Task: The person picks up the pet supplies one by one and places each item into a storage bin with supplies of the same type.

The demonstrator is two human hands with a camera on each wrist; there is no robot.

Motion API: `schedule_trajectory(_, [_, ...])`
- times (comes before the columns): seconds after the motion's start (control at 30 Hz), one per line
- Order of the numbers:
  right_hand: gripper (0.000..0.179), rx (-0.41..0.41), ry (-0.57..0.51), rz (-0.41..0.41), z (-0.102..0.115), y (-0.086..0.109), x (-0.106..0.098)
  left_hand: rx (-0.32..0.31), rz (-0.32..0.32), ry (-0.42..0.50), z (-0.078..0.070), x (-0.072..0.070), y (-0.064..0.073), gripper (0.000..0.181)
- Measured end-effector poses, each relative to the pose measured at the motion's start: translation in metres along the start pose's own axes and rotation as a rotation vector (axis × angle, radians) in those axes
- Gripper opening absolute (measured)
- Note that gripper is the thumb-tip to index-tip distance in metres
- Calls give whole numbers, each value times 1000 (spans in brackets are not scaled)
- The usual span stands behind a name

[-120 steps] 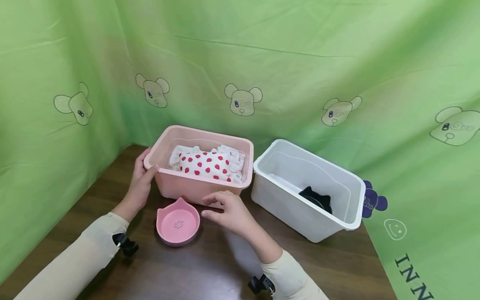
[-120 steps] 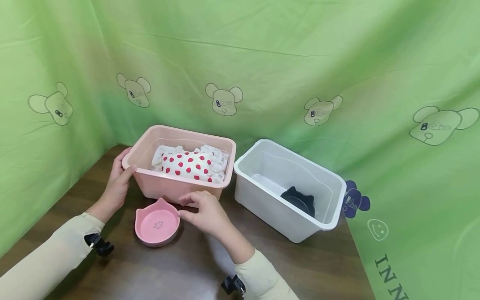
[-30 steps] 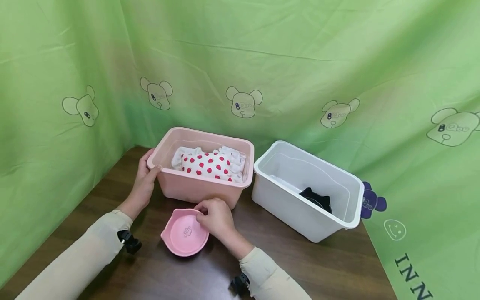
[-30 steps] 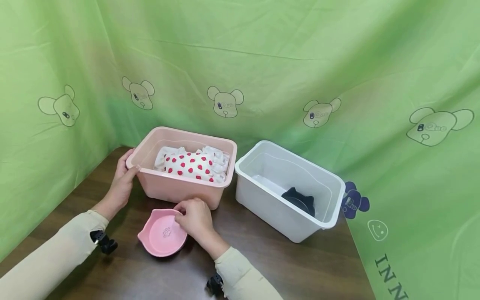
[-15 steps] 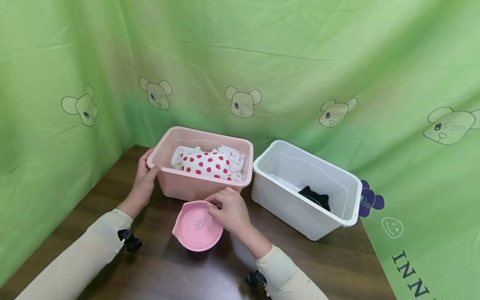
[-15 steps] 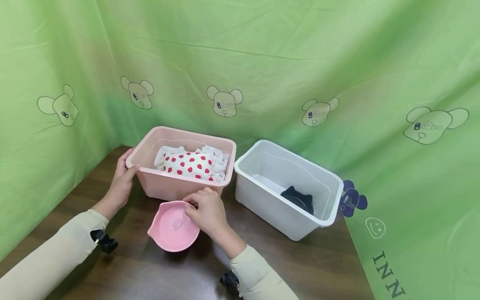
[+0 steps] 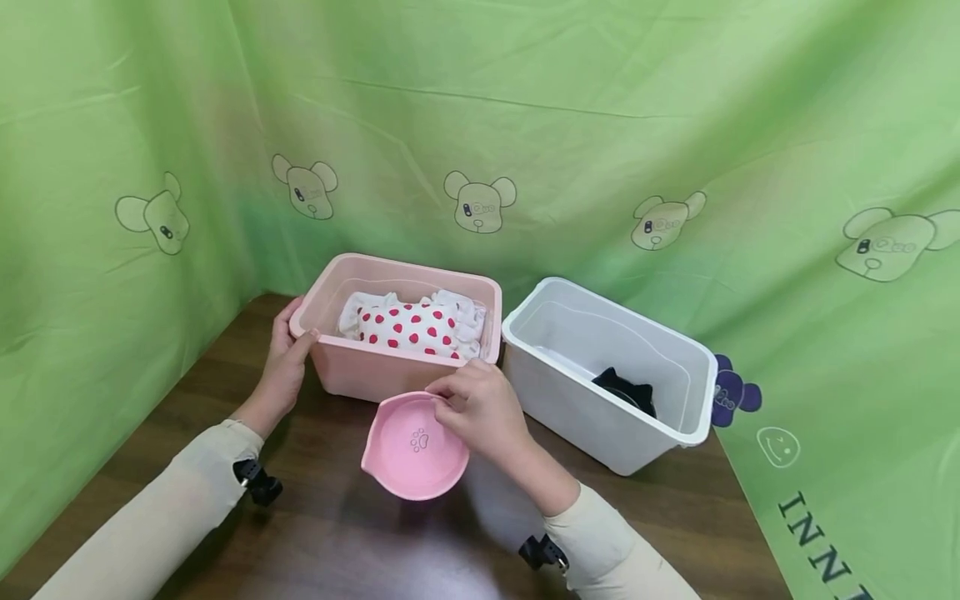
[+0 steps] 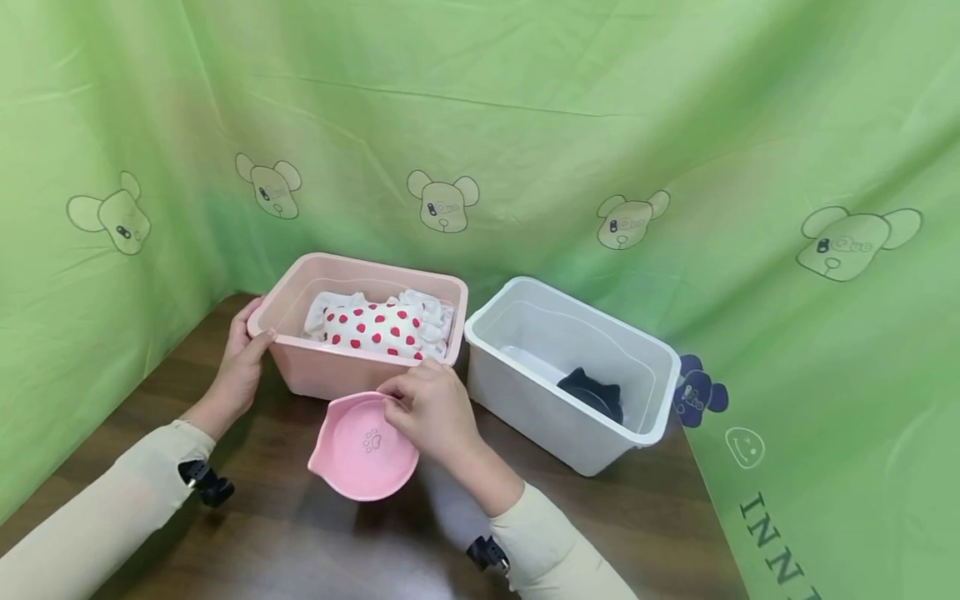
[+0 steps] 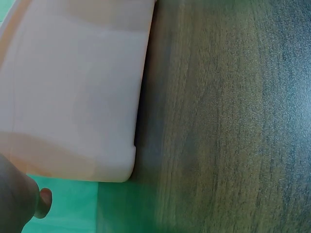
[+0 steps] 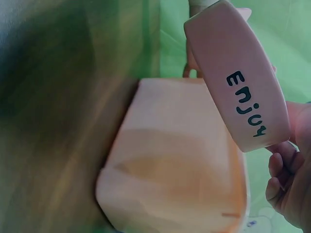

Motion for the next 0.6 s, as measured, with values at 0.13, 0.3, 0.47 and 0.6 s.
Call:
schedule_trajectory(0.13, [13, -27, 26, -12, -5, -4, -14, -3, 3, -2, 0, -2, 2, 63])
schedule_trajectory(0.3, [12, -23, 33, -24, -11, -8, -30, -8, 2, -19, -1, -4, 4, 63])
schedule_trajectory(0.47, [13, -10, 54, -24, -18, -9, -47, -10, 6, -17, -2, -2, 4, 63])
schedule_trajectory(0.6, [13, -6, 85, -31, -25, -11, -63, -3, 19, -8, -2, -1, 4, 63])
Point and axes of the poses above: each hand's wrist, its own y-axis away from the middle knuckle, its own x-axis out of the palm, z = x × y, the point moved 1 cm from there along -y, towards the middle knuckle, and after that the axes turned 12 degrees about -x, right-handed, at the moved point
